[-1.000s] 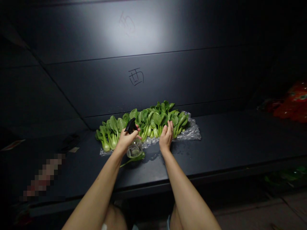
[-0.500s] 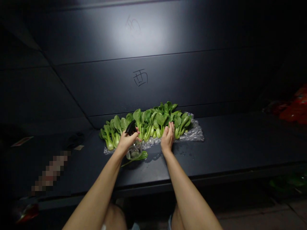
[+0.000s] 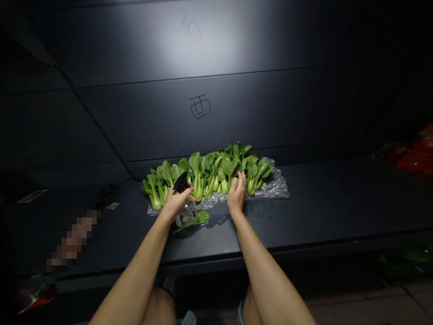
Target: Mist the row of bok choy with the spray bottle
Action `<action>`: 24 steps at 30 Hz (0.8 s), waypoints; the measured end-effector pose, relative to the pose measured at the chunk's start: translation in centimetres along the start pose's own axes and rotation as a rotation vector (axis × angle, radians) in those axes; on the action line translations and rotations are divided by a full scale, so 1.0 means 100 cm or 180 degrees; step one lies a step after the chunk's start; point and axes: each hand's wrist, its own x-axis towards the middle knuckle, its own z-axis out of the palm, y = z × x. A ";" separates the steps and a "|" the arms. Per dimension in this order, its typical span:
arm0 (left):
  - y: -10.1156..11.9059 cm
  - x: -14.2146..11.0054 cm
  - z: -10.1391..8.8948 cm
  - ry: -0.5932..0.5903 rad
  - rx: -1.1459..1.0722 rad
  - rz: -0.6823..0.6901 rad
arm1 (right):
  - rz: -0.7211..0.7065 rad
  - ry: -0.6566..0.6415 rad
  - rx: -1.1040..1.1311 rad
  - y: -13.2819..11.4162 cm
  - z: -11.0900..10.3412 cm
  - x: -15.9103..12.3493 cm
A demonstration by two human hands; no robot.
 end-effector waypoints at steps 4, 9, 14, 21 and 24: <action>0.001 0.002 0.000 -0.0081 -0.0093 0.0119 | 0.0017 0.0020 0.0005 0.001 -0.001 0.000; 0.006 0.002 0.000 -0.0036 -0.0241 0.0418 | -0.0002 -0.0040 0.0041 -0.001 -0.001 -0.001; 0.009 0.001 -0.003 0.0073 -0.0073 0.0610 | -0.0038 -0.0137 0.0059 -0.003 0.001 -0.004; 0.015 0.001 -0.011 0.0432 -0.0054 0.0662 | -0.0025 -0.0197 0.0047 -0.005 0.001 -0.005; 0.017 0.000 -0.015 0.0506 -0.0075 0.0593 | -0.0017 -0.0204 0.0021 -0.004 0.002 -0.005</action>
